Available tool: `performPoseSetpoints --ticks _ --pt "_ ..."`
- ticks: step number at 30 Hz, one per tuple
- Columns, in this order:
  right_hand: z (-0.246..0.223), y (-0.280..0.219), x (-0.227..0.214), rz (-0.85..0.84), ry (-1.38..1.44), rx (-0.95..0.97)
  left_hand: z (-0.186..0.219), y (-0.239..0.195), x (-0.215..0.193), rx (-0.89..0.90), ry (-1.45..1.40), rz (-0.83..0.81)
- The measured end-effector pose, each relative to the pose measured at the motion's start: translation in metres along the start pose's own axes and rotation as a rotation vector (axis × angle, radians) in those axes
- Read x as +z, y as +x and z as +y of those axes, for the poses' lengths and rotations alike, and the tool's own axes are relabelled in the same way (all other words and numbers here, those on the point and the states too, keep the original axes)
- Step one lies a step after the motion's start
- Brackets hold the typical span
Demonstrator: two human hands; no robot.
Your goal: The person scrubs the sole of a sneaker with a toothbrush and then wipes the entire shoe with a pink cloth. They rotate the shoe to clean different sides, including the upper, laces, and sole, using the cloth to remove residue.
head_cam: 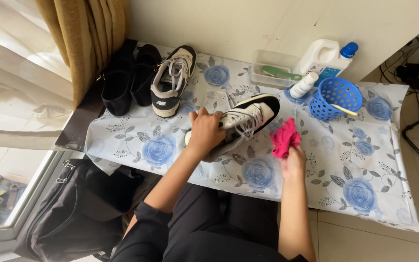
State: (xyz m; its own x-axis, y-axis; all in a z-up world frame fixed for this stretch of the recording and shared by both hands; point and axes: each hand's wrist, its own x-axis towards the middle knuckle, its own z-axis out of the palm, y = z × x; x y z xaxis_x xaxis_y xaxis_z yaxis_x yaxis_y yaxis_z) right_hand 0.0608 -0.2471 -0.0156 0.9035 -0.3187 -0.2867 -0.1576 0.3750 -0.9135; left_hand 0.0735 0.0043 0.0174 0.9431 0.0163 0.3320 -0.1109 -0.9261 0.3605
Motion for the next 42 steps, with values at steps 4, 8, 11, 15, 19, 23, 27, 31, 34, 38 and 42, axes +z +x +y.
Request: performPoseSetpoints --ticks 4,8,11,15,19,23,27,31,34,38,42 --pt "0.009 0.013 -0.008 0.08 -0.272 -0.271 0.011 0.01 0.0 -0.157 -0.11 -0.141" --pt "-0.003 -0.015 0.031 0.009 -0.677 -0.838 0.034 0.0 -0.008 -0.27 -0.273 -0.424" --pt "-0.014 -0.039 0.066 -0.083 -0.876 -1.141 0.036 -0.006 -0.016 -0.257 -0.335 -0.507" --pt "-0.01 -0.054 0.094 -0.103 -1.122 -1.119 0.021 -0.02 -0.028 -0.297 -0.588 -0.37" --pt "0.026 -0.059 0.104 -0.119 -1.58 -0.852 0.022 -0.029 -0.027 -0.267 -0.727 -0.279" --pt "0.013 -0.044 0.083 -0.49 -1.303 -0.656 0.023 -0.03 -0.014 -0.152 -0.686 -0.243" --pt "-0.026 -0.066 0.079 -0.712 -0.568 -0.308 0.025 -0.029 -0.012 0.006 -0.752 -0.207" --pt "-0.031 -0.061 0.075 -0.779 -0.325 -0.248 0.028 -0.027 -0.011 0.117 -0.799 -0.228" --pt "-0.018 -0.057 0.069 -0.689 -0.261 -0.276 0.036 -0.027 -0.027 0.157 -0.61 -0.189" --pt "-0.023 -0.066 0.064 -0.51 -0.151 -0.288 0.041 -0.021 -0.022 0.231 -0.511 0.136" --pt "-0.037 -0.063 0.054 -0.39 -0.224 -0.367 0.037 -0.026 -0.005 0.23 -0.488 0.183"
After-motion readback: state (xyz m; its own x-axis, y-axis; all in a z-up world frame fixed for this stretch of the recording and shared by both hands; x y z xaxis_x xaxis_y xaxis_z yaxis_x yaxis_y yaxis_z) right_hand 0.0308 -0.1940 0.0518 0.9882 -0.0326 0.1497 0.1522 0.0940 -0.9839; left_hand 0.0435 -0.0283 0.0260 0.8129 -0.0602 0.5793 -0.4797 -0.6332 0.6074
